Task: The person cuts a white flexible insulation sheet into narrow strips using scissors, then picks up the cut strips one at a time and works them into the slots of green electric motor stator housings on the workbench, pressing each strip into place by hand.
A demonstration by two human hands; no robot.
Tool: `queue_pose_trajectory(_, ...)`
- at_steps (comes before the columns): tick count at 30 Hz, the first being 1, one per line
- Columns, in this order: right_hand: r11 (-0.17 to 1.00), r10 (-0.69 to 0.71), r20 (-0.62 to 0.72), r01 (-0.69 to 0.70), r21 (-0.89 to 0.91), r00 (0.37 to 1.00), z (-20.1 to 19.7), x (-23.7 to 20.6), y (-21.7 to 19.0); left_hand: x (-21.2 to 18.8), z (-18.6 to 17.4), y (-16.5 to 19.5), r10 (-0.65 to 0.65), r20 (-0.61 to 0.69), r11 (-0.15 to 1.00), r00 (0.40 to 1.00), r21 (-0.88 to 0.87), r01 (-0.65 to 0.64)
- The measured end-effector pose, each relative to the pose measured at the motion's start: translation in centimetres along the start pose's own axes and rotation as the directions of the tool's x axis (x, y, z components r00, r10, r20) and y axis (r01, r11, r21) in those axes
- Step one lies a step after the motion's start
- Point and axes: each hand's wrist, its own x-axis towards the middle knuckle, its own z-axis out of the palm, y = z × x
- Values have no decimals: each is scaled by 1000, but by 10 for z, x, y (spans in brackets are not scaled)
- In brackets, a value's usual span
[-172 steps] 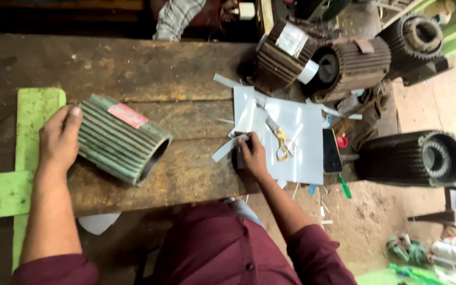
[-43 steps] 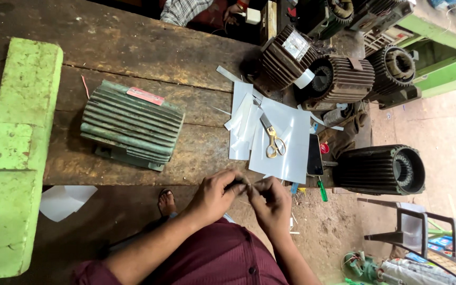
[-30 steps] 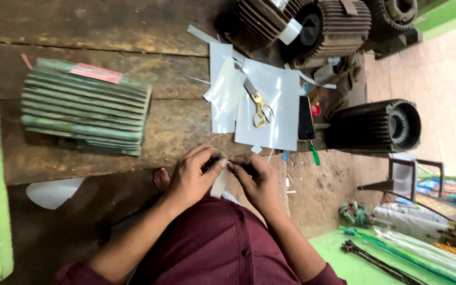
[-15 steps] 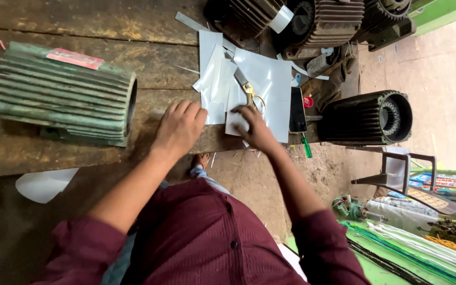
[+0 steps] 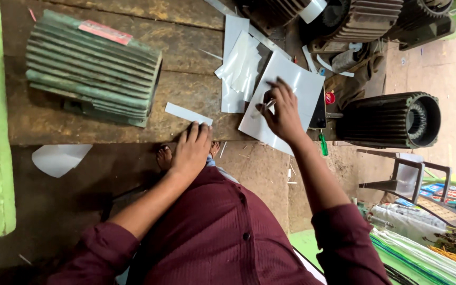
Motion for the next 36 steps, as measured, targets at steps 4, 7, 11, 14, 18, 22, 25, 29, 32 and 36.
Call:
queue_pose_trajectory(4,738,415,269,-494,459,869,23,-9,-46,1,-1,-7,-59,105,983,993,-169,76)
queue_pose_trajectory(7,874,312,175,-354,334,934,51,-10,-80,-2,3,-12,-67,88,972,994,-220,85)
queue_pose_trajectory(11,939,299,132,-316,135,945,76,-7,-113,-10,10,-22,-70,29,979,997,-190,74)
queue_pose_trajectory(14,967,246,139,-252,31,959,80,-3,-121,-8,10,-26,-107,25,961,994,-254,110)
queue_pose_trajectory(18,982,188,140,-186,-24,972,73,17,-115,-1,5,-30,-97,142,972,985,-198,124)
queue_pose_trajectory(22,939,259,261,-306,158,930,64,33,-104,-2,1,-30,-81,123,986,989,-133,97)
queue_pose_trajectory(25,939,273,287,-319,127,918,64,33,-101,-3,2,-29,-86,78,984,993,-150,96)
queue_pose_trajectory(29,956,242,288,-278,90,926,66,22,-104,2,6,-29,-72,140,988,987,-123,90)
queue_pose_trajectory(32,980,179,202,-193,49,963,64,17,-104,11,8,-28,-76,145,979,987,-175,101)
queue_pose_trajectory(36,971,237,200,-227,-70,951,57,20,-90,26,4,-18,-40,115,991,993,-122,54)
